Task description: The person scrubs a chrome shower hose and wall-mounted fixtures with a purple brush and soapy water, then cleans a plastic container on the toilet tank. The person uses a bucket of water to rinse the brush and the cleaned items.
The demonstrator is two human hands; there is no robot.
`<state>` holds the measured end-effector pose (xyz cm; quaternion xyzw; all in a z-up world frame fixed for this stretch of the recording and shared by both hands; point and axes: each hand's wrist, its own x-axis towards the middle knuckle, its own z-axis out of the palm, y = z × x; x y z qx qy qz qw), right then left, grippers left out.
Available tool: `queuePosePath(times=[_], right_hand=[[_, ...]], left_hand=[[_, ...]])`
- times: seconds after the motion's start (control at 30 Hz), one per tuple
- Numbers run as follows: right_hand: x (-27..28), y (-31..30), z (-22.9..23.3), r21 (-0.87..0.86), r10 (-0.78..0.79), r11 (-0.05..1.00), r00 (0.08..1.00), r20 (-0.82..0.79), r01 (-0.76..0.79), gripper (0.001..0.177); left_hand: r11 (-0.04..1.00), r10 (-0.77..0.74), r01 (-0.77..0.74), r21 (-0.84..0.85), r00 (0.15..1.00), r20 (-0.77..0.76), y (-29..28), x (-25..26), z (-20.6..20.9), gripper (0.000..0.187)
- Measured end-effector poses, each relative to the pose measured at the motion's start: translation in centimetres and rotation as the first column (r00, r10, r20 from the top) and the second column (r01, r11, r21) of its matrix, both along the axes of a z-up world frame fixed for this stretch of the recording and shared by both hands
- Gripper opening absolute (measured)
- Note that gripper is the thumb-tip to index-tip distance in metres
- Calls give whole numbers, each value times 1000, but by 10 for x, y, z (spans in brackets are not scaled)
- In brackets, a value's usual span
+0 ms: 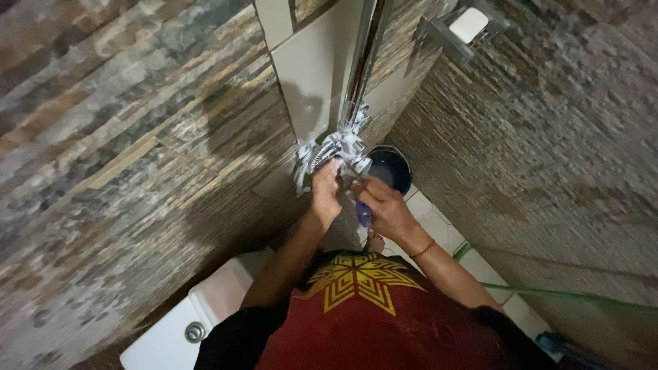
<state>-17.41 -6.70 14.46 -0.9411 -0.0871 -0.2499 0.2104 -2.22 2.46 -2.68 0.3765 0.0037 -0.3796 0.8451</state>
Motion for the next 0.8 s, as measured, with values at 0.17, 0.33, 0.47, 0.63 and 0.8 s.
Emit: queuePosePath(times=[0.17, 0.33, 0.47, 0.63, 0.8], right_hand=[[8, -8, 14, -96, 86, 993, 980, 181, -69, 36], [-4, -37, -14, 373, -202, 917, 971, 126, 142, 25], [11, -64, -53, 792, -461, 519, 886, -58, 322, 18], [62, -94, -71, 924, -438, 352, 899, 23, 147, 21], [96, -132, -47, 874, -465, 466, 879, 108, 139, 20]], left_hand=[[989, -20, -5, -149, 985, -172, -4, -9, 57, 38], [989, 108, -98, 111, 990, -91, -30, -7, 15, 26], [910, 261, -247, 333, 965, 4, -45, -7, -23, 28], [903, 272, -283, 322, 959, 81, -42, -11, -5, 21], [947, 119, -97, 306, 991, -53, -34, -5, 8, 21]])
